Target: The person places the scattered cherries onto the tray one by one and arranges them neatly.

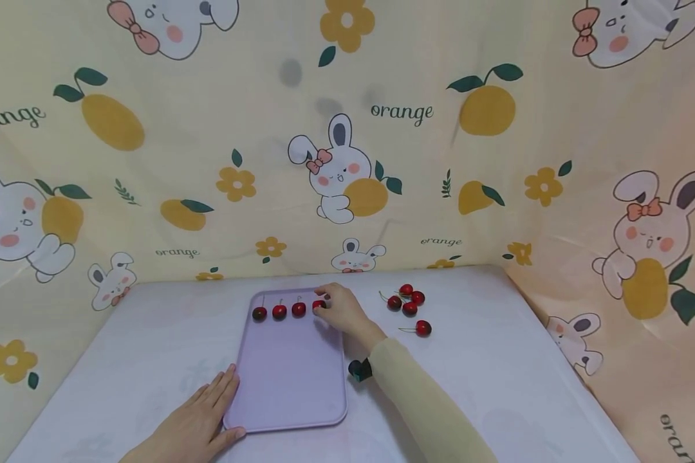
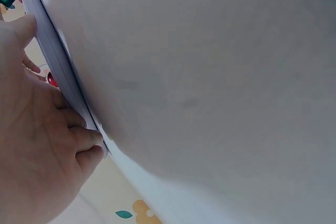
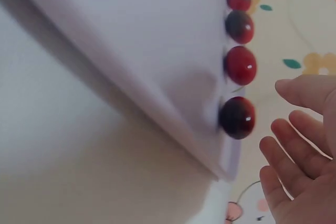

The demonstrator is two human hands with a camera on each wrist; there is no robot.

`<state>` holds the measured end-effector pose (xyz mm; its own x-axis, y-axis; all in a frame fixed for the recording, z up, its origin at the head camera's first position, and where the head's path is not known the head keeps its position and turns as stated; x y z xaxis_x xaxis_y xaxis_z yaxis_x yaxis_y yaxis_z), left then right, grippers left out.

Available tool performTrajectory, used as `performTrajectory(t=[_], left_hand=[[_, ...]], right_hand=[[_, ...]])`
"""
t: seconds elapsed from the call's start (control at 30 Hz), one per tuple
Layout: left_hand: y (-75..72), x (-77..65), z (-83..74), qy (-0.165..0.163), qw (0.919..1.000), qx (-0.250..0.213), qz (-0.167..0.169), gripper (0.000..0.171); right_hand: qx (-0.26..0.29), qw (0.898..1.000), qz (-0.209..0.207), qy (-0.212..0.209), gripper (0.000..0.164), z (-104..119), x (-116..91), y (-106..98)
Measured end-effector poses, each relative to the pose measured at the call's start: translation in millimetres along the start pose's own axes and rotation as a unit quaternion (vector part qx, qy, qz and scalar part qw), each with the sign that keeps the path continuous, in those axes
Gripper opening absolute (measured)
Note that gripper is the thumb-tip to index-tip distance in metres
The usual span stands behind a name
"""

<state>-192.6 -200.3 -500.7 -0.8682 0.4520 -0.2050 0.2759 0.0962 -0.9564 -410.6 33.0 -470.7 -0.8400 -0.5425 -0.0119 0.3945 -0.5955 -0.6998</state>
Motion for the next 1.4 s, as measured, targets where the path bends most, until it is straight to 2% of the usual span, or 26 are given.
performTrajectory(t=[0.27, 0.57, 0.73, 0.97, 1.4], left_hand=[[2.8, 0.6, 1.4, -0.015, 0.9993, -0.018, 0.029, 0.096], [3.1, 0.4, 0.6, -0.014, 0.9992, -0.021, 0.033, 0.097], [3.2, 0.7, 0.5, -0.013, 0.9992, -0.018, 0.033, 0.096], [3.8, 2.6, 0.6, -0.019, 0.9986, -0.025, 0.043, 0.097], [1.9, 2.2, 0.2, -0.016, 0.9992, -0.017, 0.033, 0.096]], right_hand=[[-0.017, 1.000, -0.016, -0.021, 0.042, 15.7, -13.3, -11.3], [-0.022, 0.997, -0.027, -0.068, 0.040, 24.8, -41.0, -23.8], [-0.039, 0.996, -0.025, -0.074, 0.039, 19.0, -56.5, -29.3], [-0.058, 0.997, -0.019, -0.055, 0.035, 9.2, -78.6, -38.5], [-0.069, 0.995, -0.005, -0.065, 0.030, -12.6, -117.3, -52.2]])
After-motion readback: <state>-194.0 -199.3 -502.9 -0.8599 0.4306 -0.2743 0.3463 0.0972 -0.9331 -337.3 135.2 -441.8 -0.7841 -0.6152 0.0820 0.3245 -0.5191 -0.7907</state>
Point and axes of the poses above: each hand's wrist, its own x-axis towards the middle knuckle, its own y-axis out of the palm, z = x × y, the point moved 7 cm from there along x, towards the middle knuckle, and after that the axes turned 12 degrees about z, right-handed, at the moved point
